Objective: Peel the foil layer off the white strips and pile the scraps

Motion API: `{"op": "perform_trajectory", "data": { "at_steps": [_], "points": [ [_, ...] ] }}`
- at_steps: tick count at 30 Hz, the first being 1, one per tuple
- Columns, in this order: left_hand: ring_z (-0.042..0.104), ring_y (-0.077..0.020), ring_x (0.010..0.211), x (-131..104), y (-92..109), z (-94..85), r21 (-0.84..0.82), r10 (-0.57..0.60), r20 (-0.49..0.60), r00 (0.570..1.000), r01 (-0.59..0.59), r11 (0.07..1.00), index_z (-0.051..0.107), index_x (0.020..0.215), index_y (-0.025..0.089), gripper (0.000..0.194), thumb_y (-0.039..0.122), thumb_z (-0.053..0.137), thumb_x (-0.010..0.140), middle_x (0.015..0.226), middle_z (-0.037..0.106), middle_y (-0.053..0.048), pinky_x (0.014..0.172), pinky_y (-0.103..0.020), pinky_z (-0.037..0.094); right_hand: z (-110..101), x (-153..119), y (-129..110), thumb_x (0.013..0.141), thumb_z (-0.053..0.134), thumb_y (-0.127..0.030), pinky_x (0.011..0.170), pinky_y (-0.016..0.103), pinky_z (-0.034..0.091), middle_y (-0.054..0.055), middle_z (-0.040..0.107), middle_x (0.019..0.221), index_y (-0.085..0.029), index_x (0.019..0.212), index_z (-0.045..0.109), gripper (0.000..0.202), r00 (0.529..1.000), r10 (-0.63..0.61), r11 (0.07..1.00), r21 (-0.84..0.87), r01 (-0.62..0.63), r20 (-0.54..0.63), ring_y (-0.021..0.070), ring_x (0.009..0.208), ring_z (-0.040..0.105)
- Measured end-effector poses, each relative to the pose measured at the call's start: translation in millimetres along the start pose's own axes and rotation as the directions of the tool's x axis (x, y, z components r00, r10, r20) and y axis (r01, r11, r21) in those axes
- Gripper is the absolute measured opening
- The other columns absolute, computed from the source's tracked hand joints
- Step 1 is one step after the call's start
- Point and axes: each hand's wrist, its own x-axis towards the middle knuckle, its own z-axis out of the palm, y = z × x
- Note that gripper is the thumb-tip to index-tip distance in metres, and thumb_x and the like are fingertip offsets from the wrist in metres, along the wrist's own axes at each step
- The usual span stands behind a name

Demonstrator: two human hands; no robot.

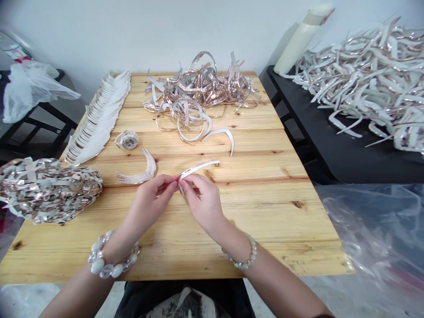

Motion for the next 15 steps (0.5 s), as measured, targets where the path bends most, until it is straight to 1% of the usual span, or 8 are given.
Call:
{"op": "perform_trajectory", "data": {
  "at_steps": [3, 6, 8, 11, 13, 15],
  "points": [
    [0.069, -0.0174, 0.083, -1, 2, -2.1, 0.092, 0.052, -0.037, 0.998, -0.048, 0.995, 0.066, 0.095, 0.016, 0.015, 0.023, 0.057, 0.086, 0.091, 0.073, -0.006, 0.077, -0.030, 0.057, -1, 1, -1, 0.084, 0.059, -0.025, 0.063, 0.029, 0.056, 0.005, 0.069, 0.080, -0.020, 0.084, 0.067, 0.010, 0.999, 0.031, 0.996, 0.087, -0.033, 0.026, 0.0172, 0.071, 0.065],
    [0.068, -0.0159, 0.083, -2, 5, -3.9, 0.184, 0.122, -0.069, 0.990, -0.107, 0.977, 0.065, 0.098, 0.017, 0.015, 0.022, 0.055, 0.088, 0.093, 0.072, -0.005, 0.077, -0.028, 0.056, -3, 2, -2, 0.082, 0.063, -0.026, 0.074, 0.032, 0.057, 0.006, 0.072, 0.087, -0.020, 0.087, 0.069, 0.010, 0.998, 0.034, 0.978, 0.203, -0.043, 0.048, 0.0189, 0.079, 0.068],
    [0.067, -0.0148, 0.083, -3, 6, -4.8, 0.228, 0.175, -0.076, 0.982, -0.154, 0.961, 0.064, 0.099, 0.018, 0.015, 0.021, 0.054, 0.089, 0.093, 0.071, -0.004, 0.076, -0.027, 0.055, -4, 3, -3, 0.082, 0.064, -0.029, 0.076, 0.032, 0.057, 0.003, 0.073, 0.084, -0.022, 0.086, 0.070, 0.010, 0.996, 0.058, 0.949, 0.306, -0.075, 0.062, 0.0185, 0.079, 0.068],
    [0.066, -0.0143, 0.082, -4, 9, -5.3, 0.317, 0.276, -0.069, 0.959, -0.241, 0.917, 0.062, 0.101, 0.017, 0.015, 0.019, 0.052, 0.090, 0.092, 0.070, -0.004, 0.075, -0.025, 0.054, -6, 7, -3, 0.083, 0.064, -0.032, 0.073, 0.031, 0.057, 0.000, 0.072, 0.077, -0.024, 0.085, 0.071, 0.010, 0.991, 0.116, 0.881, 0.454, -0.135, 0.070, 0.0172, 0.074, 0.069],
    [0.066, -0.0151, 0.084, -4, 11, -5.2, 0.385, 0.335, -0.059, 0.940, -0.288, 0.877, 0.061, 0.103, 0.016, 0.016, 0.018, 0.051, 0.090, 0.092, 0.070, -0.005, 0.076, -0.026, 0.053, -6, 8, -3, 0.083, 0.064, -0.034, 0.073, 0.031, 0.057, 0.000, 0.072, 0.076, -0.024, 0.083, 0.070, 0.012, 0.987, 0.144, 0.855, 0.492, -0.163, 0.077, 0.0174, 0.073, 0.068],
    [0.065, -0.0159, 0.085, -5, 12, -5.0, 0.434, 0.368, -0.050, 0.928, -0.312, 0.845, 0.061, 0.103, 0.015, 0.017, 0.018, 0.050, 0.090, 0.092, 0.070, -0.006, 0.077, -0.027, 0.052, -6, 9, -4, 0.082, 0.064, -0.036, 0.073, 0.033, 0.057, 0.001, 0.071, 0.075, -0.022, 0.082, 0.070, 0.015, 0.980, 0.175, 0.846, 0.495, -0.198, 0.092, 0.0178, 0.071, 0.068]
  ]
}}
